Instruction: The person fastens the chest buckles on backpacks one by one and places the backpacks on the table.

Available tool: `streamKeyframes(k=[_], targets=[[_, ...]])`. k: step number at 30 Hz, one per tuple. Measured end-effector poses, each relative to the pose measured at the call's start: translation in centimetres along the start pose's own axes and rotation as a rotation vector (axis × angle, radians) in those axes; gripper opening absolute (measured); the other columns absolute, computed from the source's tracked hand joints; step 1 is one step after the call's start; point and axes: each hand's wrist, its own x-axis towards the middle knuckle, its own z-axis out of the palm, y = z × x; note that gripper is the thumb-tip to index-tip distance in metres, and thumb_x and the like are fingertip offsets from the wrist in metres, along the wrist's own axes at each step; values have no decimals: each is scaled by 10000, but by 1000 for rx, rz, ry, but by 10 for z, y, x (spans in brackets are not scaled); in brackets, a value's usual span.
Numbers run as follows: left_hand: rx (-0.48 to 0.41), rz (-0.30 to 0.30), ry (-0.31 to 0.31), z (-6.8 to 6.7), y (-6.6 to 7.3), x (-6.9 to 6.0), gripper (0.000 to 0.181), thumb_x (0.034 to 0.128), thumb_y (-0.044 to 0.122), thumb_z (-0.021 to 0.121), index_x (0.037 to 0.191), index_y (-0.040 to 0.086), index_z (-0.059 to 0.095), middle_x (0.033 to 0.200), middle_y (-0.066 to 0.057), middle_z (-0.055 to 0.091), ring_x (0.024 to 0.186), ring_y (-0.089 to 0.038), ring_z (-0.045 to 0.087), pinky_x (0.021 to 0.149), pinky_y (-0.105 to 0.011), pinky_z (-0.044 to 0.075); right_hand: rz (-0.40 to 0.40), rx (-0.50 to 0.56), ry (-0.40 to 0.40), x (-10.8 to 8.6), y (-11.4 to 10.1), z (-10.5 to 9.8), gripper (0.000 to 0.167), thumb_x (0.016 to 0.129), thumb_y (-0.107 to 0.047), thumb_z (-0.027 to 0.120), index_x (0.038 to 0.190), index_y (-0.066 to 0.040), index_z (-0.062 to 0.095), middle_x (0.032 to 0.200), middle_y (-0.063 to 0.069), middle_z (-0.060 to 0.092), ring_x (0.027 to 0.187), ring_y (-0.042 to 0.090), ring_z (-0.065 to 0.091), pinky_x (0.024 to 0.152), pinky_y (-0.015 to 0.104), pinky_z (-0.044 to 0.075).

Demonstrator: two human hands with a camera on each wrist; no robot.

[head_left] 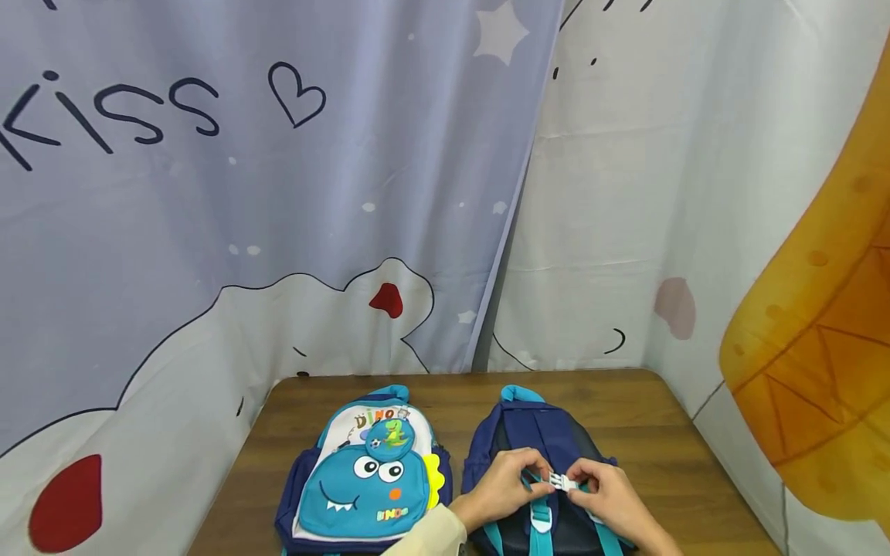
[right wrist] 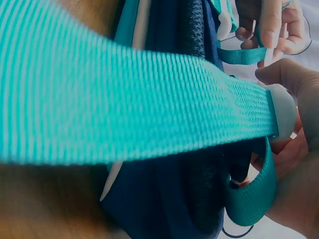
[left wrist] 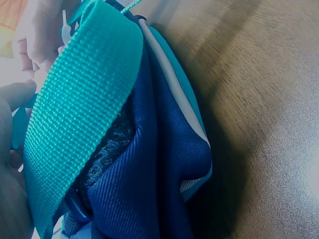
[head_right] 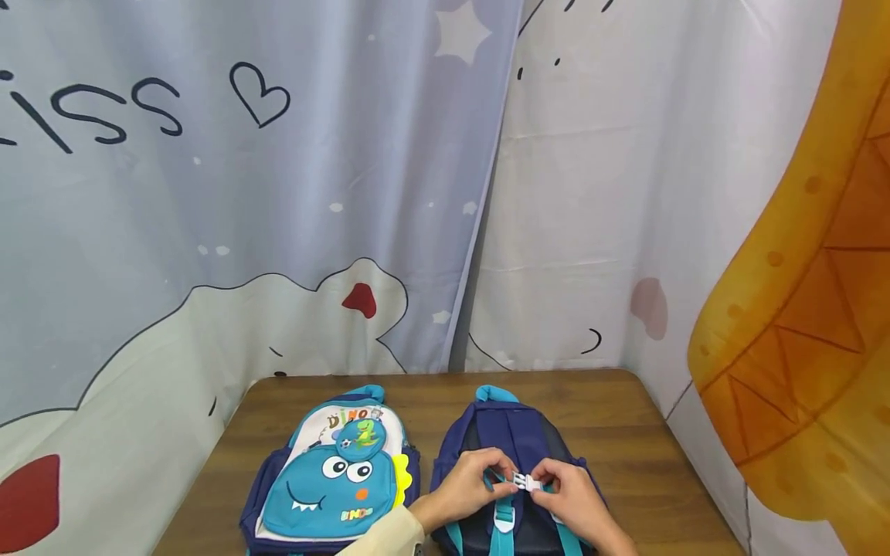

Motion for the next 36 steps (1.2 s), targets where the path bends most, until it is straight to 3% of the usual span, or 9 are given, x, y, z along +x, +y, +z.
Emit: streamKeyframes(k=[8,14,18,22,26,36], targets=[[18,44,19,2,2,2,196,898,136,858,940,165,669,995,42,737,887,34,667,771,-97,531,-52,-39,17,0,-7,-4,143,840,-103,834,921,-174,739,761,-81,597,590,21,449,548,219,387],[10,5,8,3,3,1,191,902,170,858,957,170,675,967,45,731,879,62,648,767,-99,528,-88,-39,-32,4,-5,-8,123,863,-142,845,959,-164,772,813,-79,641,593,14,463,538,229,406],[11,-38,-1,4,3,0,193,903,194,859,979,172,682,950,51,723,870,62,642,764,-93,518,-98,-35,-83,5,-2,-11,246,822,-151,891,1037,-151,771,856,-72,669,620,32,498,550,246,431],[53,-33,6,4,1,-2,196,895,201,868,965,181,687,949,60,705,889,31,653,787,-88,511,-79,-32,-111,4,0,-12,338,772,-85,909,1062,-145,746,890,-65,675,683,52,540,599,249,458],[81,-25,21,3,0,-3,195,887,190,877,959,189,696,961,66,673,913,31,634,814,-86,506,-46,2,-89,4,-2,-13,299,779,-61,908,1022,-119,744,879,-30,680,707,56,545,616,249,463],[6,-67,-17,1,-3,-10,125,926,135,831,997,180,739,1000,61,701,898,67,631,792,-105,529,-49,35,-44,-2,4,-12,252,797,-144,923,1020,-159,806,862,-1,691,703,48,571,608,253,501]])
